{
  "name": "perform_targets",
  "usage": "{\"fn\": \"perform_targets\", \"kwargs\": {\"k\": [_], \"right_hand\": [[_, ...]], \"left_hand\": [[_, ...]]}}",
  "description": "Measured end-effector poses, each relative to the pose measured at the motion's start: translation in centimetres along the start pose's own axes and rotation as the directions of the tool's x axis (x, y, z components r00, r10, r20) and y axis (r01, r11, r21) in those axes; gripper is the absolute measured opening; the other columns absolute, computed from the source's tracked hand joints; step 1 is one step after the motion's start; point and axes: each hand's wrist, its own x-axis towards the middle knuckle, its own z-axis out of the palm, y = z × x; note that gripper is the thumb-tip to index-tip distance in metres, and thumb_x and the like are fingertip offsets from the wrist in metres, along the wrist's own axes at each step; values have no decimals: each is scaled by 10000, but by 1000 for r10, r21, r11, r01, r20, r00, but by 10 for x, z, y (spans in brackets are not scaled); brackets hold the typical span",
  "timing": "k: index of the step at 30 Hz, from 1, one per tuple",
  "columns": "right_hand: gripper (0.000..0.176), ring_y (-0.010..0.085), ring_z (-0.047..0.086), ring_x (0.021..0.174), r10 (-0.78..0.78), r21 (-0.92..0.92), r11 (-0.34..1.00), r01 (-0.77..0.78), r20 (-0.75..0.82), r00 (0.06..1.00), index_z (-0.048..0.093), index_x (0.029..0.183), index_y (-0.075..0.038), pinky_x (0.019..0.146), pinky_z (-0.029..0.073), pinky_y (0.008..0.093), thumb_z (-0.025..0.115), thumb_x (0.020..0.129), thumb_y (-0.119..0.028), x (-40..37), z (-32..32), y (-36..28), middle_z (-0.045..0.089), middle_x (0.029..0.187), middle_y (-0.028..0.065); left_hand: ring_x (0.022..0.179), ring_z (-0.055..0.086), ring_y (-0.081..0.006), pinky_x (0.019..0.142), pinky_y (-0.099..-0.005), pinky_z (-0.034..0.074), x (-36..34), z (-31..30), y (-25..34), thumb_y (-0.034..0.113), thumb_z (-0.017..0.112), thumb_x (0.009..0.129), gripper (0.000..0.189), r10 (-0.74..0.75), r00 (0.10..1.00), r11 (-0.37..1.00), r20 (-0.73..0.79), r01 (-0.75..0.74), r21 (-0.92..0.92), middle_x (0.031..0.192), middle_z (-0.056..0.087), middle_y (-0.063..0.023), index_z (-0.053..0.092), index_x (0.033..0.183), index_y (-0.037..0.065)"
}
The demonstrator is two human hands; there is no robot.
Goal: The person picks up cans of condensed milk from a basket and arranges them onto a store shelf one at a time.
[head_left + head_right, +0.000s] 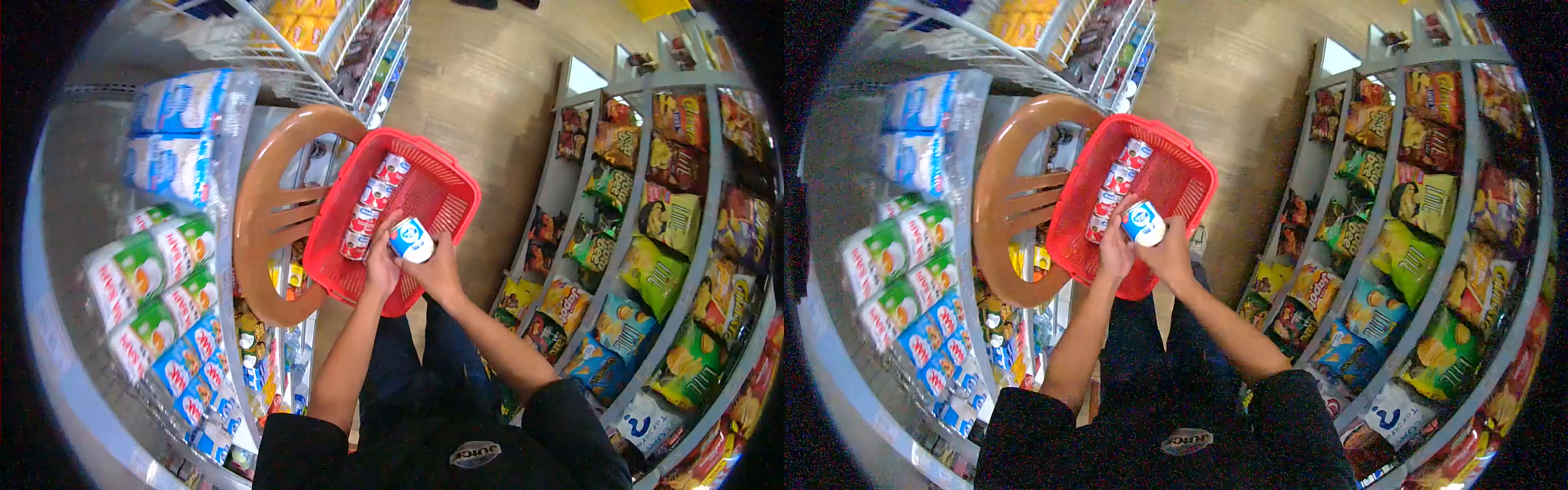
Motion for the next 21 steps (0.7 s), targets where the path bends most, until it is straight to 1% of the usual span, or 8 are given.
{"fn": "perform_targets", "kwargs": {"k": [3, 5, 9, 11, 13, 14, 19, 21], "right_hand": [[659, 250, 622, 927, -101, 87, 991, 99, 28, 994, 453, 1100, 31, 805, 521, 378, 897, 666, -192, -45, -37, -33, 585, 1019, 166], [685, 241, 625, 967, -101, 216, 973, 78, 99, 990, 448, 1136, 22, 832, 526, 370, 900, 674, -204, -72, -59, -52, 584, 1060, 166], [710, 243, 631, 1003, -208, 238, 952, 191, 50, 977, 433, 1177, 16, 860, 525, 362, 902, 681, -181, -128, -95, -92, 586, 1124, 173], [722, 234, 630, 1004, -246, 293, 930, 224, 40, 968, 432, 1192, 13, 864, 525, 366, 907, 679, -167, -151, -108, -110, 591, 1127, 172], [748, 221, 622, 1021, -315, 404, 863, 302, -36, 948, 431, 1201, 10, 864, 523, 368, 922, 669, -178, -169, -118, -122, 590, 1139, 172], [758, 218, 618, 1033, -328, 387, 866, 318, -42, 944, 431, 1195, 4, 875, 522, 368, 934, 662, -189, -174, -122, -122, 586, 1141, 166], [770, 225, 609, 1019, -431, 422, 795, 435, -111, 895, 437, 1196, 3, 908, 501, 369, 944, 648, -187, -199, -144, -136, 584, 1113, 152], [789, 228, 597, 1029, -456, 459, 762, 457, -122, 882, 433, 1202, 3, 917, 492, 379, 950, 635, -179, -208, -154, -141, 576, 1122, 154]], "left_hand": [[1282, 523, -248, 1083, -393, 433, -44, 48, 29, 343, 443, 1031, 525, 59, 998, 998, 6, -59, -15, 1403, 522, -157, 403, 1456, 38], [1239, 557, -246, 1023, -388, 493, -73, 77, 48, 345, 426, 1041, 502, 110, 994, 994, 22, -110, -4, 1430, 494, -147, 415, 1445, 47], [1297, 510, -251, 1081, -391, 438, -125, 122, 74, 322, 427, 1035, 493, 245, 964, 969, 104, -245, -15, 1498, 432, -134, 420, 1438, 37], [1320, 489, -254, 1102, -393, 415, -146, 137, 82, 313, 427, 1032, 490, 297, 945, 955, 141, -296, -30, 1516, 413, -133, 421, 1435, 34], [1377, 423, -260, 1138, -401, 364, -158, 149, 89, 301, 424, 1031, 484, 344, 916, 931, 207, -361, 50, 1532, 392, -140, 422, 1431, 29], [1399, 387, -263, 1146, -405, 349, -166, 155, 91, 296, 418, 1030, 477, 334, 913, 941, 236, -337, -29, 1536, 384, -142, 423, 1428, 33], [1365, 433, -268, 1141, -410, 360, -206, 196, 106, 294, 406, 1030, 475, 428, 853, 894, 298, -449, 2, 1530, 389, -147, 417, 1427, 35], [1338, 466, -274, 1130, -412, 376, -217, 206, 106, 287, 405, 1031, 471, 428, 852, 900, 302, -432, -56, 1521, 400, -153, 416, 1428, 33]]}}
